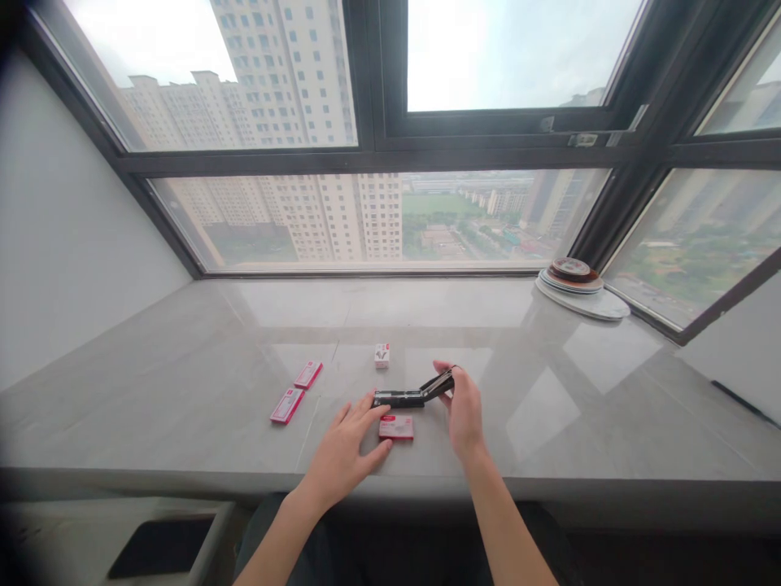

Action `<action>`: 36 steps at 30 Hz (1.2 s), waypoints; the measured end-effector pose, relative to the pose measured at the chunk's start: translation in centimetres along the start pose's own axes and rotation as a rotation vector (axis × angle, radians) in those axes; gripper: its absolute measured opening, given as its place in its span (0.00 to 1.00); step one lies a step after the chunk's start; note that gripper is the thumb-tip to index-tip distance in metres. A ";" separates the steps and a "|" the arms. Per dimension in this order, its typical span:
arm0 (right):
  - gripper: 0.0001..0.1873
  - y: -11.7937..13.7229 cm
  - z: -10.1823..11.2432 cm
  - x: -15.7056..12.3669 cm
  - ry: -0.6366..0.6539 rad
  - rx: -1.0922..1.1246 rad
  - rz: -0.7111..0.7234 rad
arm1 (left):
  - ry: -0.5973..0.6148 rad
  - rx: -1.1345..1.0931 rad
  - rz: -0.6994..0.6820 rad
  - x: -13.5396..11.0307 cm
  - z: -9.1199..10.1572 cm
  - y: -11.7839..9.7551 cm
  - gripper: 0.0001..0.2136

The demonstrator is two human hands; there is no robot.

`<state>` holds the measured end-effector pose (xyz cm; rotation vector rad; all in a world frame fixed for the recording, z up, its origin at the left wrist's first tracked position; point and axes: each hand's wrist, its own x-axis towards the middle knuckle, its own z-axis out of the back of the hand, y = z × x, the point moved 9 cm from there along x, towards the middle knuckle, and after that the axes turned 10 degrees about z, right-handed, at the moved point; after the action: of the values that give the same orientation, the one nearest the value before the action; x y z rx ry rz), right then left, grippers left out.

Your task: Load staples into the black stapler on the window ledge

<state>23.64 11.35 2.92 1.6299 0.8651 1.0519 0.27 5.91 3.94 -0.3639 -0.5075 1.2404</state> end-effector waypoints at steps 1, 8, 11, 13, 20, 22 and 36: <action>0.26 -0.9 1.7 0.0 0.001 0.002 -0.067 | -0.007 -0.012 0.011 0.1 0.1 0.2 0.21; 0.29 -4.4 4.6 -4.1 0.274 -0.290 -0.359 | -0.017 -0.133 0.117 1.1 0.0 1.2 0.15; 0.27 -4.6 -0.5 -6.4 0.524 -0.328 -0.351 | -0.019 -0.133 0.126 1.4 0.1 1.3 0.16; 0.25 -4.5 -2.7 -6.7 0.570 -0.359 -0.279 | -0.011 -0.134 0.126 1.4 0.2 1.4 0.17; 0.21 -3.5 -1.2 -4.6 0.541 -0.574 -0.141 | 0.054 -0.167 0.063 0.6 0.8 1.6 0.13; 0.18 -1.6 -0.7 -3.9 0.485 -0.682 -0.038 | 0.034 -0.144 0.060 0.4 0.8 1.6 0.15; 0.17 -1.8 -8.7 -3.8 0.511 -0.389 -0.054 | -0.004 -0.092 0.041 0.4 0.4 1.5 0.17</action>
<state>14.10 11.46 1.63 1.0208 0.9499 1.5238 -1.09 6.78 3.56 -0.4515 -0.5643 1.2599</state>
